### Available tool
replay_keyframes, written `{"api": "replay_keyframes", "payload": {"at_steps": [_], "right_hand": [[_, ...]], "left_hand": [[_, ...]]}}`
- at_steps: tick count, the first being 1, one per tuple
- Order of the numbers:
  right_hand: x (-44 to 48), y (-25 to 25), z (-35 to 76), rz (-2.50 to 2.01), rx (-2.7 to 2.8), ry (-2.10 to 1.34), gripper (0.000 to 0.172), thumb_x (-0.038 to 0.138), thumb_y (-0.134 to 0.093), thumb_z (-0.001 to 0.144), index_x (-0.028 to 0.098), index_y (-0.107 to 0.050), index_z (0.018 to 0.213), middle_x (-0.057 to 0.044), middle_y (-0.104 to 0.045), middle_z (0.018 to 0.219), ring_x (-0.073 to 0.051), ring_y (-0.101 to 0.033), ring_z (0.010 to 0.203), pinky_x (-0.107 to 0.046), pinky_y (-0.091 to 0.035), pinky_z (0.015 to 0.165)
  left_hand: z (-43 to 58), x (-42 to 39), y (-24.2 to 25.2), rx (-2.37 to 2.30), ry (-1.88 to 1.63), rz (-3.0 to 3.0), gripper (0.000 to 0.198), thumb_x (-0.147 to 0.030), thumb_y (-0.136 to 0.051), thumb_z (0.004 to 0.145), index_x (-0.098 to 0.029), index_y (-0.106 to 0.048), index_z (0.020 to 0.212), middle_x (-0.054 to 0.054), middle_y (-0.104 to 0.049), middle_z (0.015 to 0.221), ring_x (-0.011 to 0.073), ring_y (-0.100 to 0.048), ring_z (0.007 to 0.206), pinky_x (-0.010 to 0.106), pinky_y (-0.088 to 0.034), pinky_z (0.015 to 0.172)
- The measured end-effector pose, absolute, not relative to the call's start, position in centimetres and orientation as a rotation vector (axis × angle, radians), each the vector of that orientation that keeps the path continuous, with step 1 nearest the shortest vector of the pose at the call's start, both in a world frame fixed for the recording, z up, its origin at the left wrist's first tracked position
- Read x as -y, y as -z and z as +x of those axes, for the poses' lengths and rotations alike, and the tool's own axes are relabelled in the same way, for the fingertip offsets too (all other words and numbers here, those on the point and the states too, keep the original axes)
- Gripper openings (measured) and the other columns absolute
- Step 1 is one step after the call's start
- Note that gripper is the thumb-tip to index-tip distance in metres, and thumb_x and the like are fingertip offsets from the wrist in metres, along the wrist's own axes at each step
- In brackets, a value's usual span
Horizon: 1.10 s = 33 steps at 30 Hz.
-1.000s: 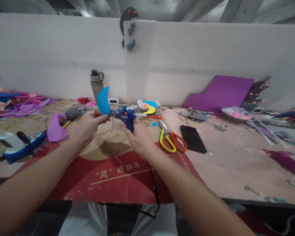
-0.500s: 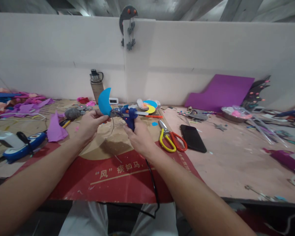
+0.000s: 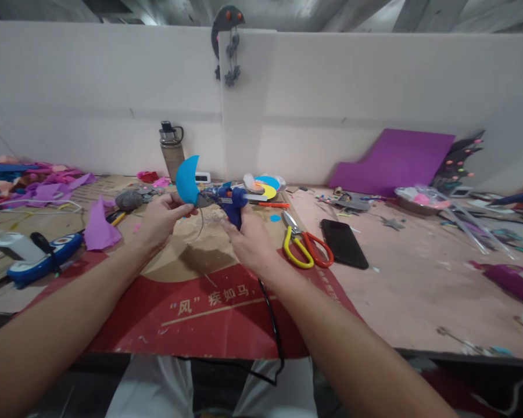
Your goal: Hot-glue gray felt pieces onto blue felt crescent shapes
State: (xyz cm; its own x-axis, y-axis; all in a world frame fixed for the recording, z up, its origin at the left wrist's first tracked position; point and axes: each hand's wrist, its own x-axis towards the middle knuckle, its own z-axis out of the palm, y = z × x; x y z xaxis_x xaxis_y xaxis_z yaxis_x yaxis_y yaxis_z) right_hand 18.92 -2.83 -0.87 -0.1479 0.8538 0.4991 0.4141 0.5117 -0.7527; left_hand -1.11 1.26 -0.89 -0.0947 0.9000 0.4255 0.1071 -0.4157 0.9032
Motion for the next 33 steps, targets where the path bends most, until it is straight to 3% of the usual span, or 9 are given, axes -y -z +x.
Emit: {"api": "replay_keyframes", "payload": {"at_steps": [14, 22, 29, 33], "right_hand": [[2.9, 0.4, 19.1, -1.049, 1.657, -0.675, 0.014, 0.030, -0.054, 0.081, 0.020, -0.051, 0.090, 0.000, -0.057, 0.074, -0.012, -0.049, 0.054, -0.030, -0.044, 0.054], [1.4, 1.5, 20.1, -1.001, 1.542, -0.719, 0.025, 0.037, -0.055, 0.082, 0.021, -0.048, 0.100, 0.002, -0.053, 0.080, -0.010, -0.053, 0.054, -0.029, -0.048, 0.055], [3.1, 0.5, 18.8, -1.013, 1.741, -0.733, 0.014, 0.032, -0.053, 0.083, 0.020, -0.052, 0.091, -0.002, -0.057, 0.074, -0.013, -0.051, 0.057, -0.029, -0.046, 0.053], [3.0, 0.9, 18.6, -1.038, 1.771, -0.715, 0.018, 0.032, -0.052, 0.083, 0.020, -0.051, 0.096, -0.002, -0.058, 0.077, -0.014, -0.052, 0.057, -0.030, -0.047, 0.054]], "left_hand": [[-1.2, -1.4, 1.1, -1.076, -1.564, 1.517, 0.013, -0.025, -0.070, 0.066, -0.016, -0.062, 0.071, 0.004, -0.068, 0.068, 0.0151, -0.061, 0.064, 0.028, -0.044, 0.064], [-1.2, -1.4, 0.6, -1.020, -1.526, 1.243, 0.018, -0.024, -0.075, 0.059, -0.015, -0.061, 0.068, 0.002, -0.065, 0.066, 0.0120, -0.061, 0.062, 0.024, -0.043, 0.061], [-1.4, -1.8, 1.1, -1.034, -1.528, 1.243, 0.016, -0.023, -0.075, 0.059, -0.016, -0.061, 0.065, 0.004, -0.065, 0.064, 0.0130, -0.061, 0.062, 0.025, -0.042, 0.060], [-1.3, -1.6, 1.0, -1.063, -1.535, 1.274, 0.013, -0.022, -0.073, 0.061, -0.016, -0.063, 0.067, 0.004, -0.066, 0.066, 0.0136, -0.062, 0.063, 0.026, -0.043, 0.061]]}}
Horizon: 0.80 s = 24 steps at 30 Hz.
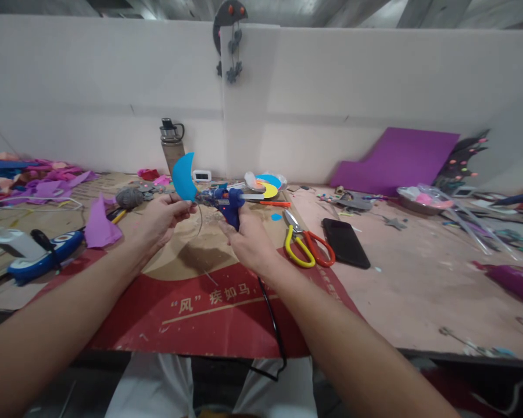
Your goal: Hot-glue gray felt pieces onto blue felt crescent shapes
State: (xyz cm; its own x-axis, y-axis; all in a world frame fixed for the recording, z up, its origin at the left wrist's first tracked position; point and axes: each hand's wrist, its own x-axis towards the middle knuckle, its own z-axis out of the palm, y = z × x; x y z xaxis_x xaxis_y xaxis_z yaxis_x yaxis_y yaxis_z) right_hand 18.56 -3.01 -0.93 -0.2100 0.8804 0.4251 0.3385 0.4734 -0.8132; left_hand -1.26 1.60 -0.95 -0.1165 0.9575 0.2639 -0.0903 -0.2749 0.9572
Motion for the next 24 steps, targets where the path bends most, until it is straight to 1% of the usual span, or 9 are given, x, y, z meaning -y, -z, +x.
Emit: {"api": "replay_keyframes", "payload": {"at_steps": [5, 9, 13, 15, 19, 24], "right_hand": [[2.83, 1.09, 18.67, -1.058, 1.783, -0.691, 0.018, 0.032, -0.052, 0.083, 0.021, -0.051, 0.097, -0.002, -0.059, 0.078, -0.014, -0.052, 0.056, -0.031, -0.046, 0.055], [3.04, 0.75, 18.70, -1.081, 1.779, -0.654, 0.011, 0.030, -0.052, 0.083, 0.021, -0.053, 0.088, -0.002, -0.059, 0.074, -0.014, -0.052, 0.057, -0.030, -0.044, 0.055], [3.15, 0.51, 18.76, -1.076, 1.772, -0.627, 0.009, 0.029, -0.052, 0.082, 0.021, -0.053, 0.083, -0.003, -0.058, 0.071, -0.016, -0.052, 0.062, -0.029, -0.042, 0.054], [3.15, 0.46, 18.79, -1.074, 1.762, -0.616, 0.008, 0.029, -0.053, 0.082, 0.021, -0.053, 0.083, -0.002, -0.057, 0.068, -0.015, -0.051, 0.061, -0.029, -0.042, 0.054], [3.09, 0.43, 18.82, -1.081, 1.738, -0.662, 0.009, 0.029, -0.053, 0.082, 0.021, -0.052, 0.086, 0.000, -0.055, 0.066, -0.013, -0.049, 0.054, -0.028, -0.041, 0.052], [2.92, 0.48, 18.84, -1.058, 1.696, -0.707, 0.013, 0.030, -0.053, 0.082, 0.020, -0.050, 0.091, -0.001, -0.058, 0.074, -0.011, -0.050, 0.053, -0.028, -0.042, 0.052]], "left_hand": [[-1.03, -1.14, 0.70, -1.097, -1.541, 1.313, 0.016, -0.025, -0.073, 0.062, -0.016, -0.061, 0.067, 0.004, -0.066, 0.065, 0.0143, -0.061, 0.064, 0.027, -0.044, 0.064], [-1.10, -1.31, 0.92, -1.101, -1.545, 1.374, 0.016, -0.026, -0.072, 0.064, -0.016, -0.063, 0.070, 0.005, -0.067, 0.067, 0.0147, -0.061, 0.065, 0.027, -0.043, 0.064], [-1.28, -1.56, 1.24, -1.104, -1.545, 1.445, 0.015, -0.027, -0.071, 0.066, -0.016, -0.064, 0.073, 0.004, -0.068, 0.069, 0.0148, -0.062, 0.066, 0.027, -0.043, 0.064], [-1.31, -1.55, 1.30, -1.109, -1.556, 1.480, 0.014, -0.026, -0.071, 0.066, -0.016, -0.064, 0.073, 0.004, -0.068, 0.069, 0.0145, -0.061, 0.065, 0.026, -0.043, 0.063], [-1.28, -1.48, 1.31, -1.131, -1.563, 1.519, 0.013, -0.024, -0.070, 0.066, -0.015, -0.063, 0.072, 0.004, -0.067, 0.069, 0.0146, -0.061, 0.064, 0.027, -0.043, 0.063], [-1.27, -1.59, 1.41, -1.116, -1.555, 1.542, 0.012, -0.024, -0.069, 0.066, -0.015, -0.064, 0.072, 0.004, -0.068, 0.070, 0.0143, -0.061, 0.064, 0.027, -0.043, 0.063]]}}
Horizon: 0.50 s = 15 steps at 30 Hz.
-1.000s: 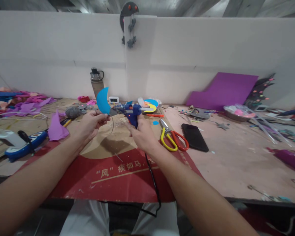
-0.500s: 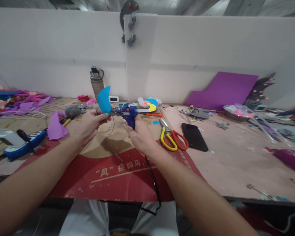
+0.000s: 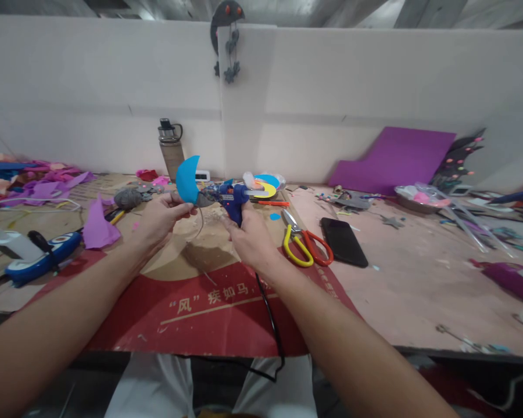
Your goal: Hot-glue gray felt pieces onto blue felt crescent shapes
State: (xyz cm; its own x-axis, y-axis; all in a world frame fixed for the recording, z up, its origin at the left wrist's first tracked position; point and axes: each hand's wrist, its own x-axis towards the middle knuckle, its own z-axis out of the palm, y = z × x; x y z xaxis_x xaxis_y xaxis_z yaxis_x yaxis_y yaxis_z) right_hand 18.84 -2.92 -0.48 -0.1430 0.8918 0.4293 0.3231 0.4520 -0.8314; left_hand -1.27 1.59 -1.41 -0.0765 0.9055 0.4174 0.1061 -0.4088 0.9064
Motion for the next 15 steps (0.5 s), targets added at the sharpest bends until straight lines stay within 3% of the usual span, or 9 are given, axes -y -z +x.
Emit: {"api": "replay_keyframes", "payload": {"at_steps": [10, 15], "right_hand": [[2.52, 0.80, 19.01, -0.906, 1.486, -1.005, 0.025, 0.033, -0.056, 0.078, 0.019, -0.048, 0.098, -0.002, -0.065, 0.088, -0.008, -0.051, 0.047, -0.027, -0.044, 0.047], [2.37, 1.02, 18.99, -0.811, 1.451, -1.119, 0.024, 0.033, -0.057, 0.078, 0.020, -0.047, 0.095, 0.001, -0.063, 0.080, -0.008, -0.049, 0.046, -0.026, -0.045, 0.046]], "left_hand": [[-1.18, -1.35, 0.91, -1.094, -1.527, 1.290, 0.017, -0.024, -0.073, 0.061, -0.015, -0.063, 0.071, 0.004, -0.067, 0.069, 0.0135, -0.062, 0.064, 0.026, -0.043, 0.063], [-1.19, -1.46, 0.96, -1.101, -1.517, 1.261, 0.018, -0.024, -0.073, 0.061, -0.014, -0.064, 0.072, 0.004, -0.067, 0.070, 0.0125, -0.062, 0.064, 0.025, -0.042, 0.063]]}}
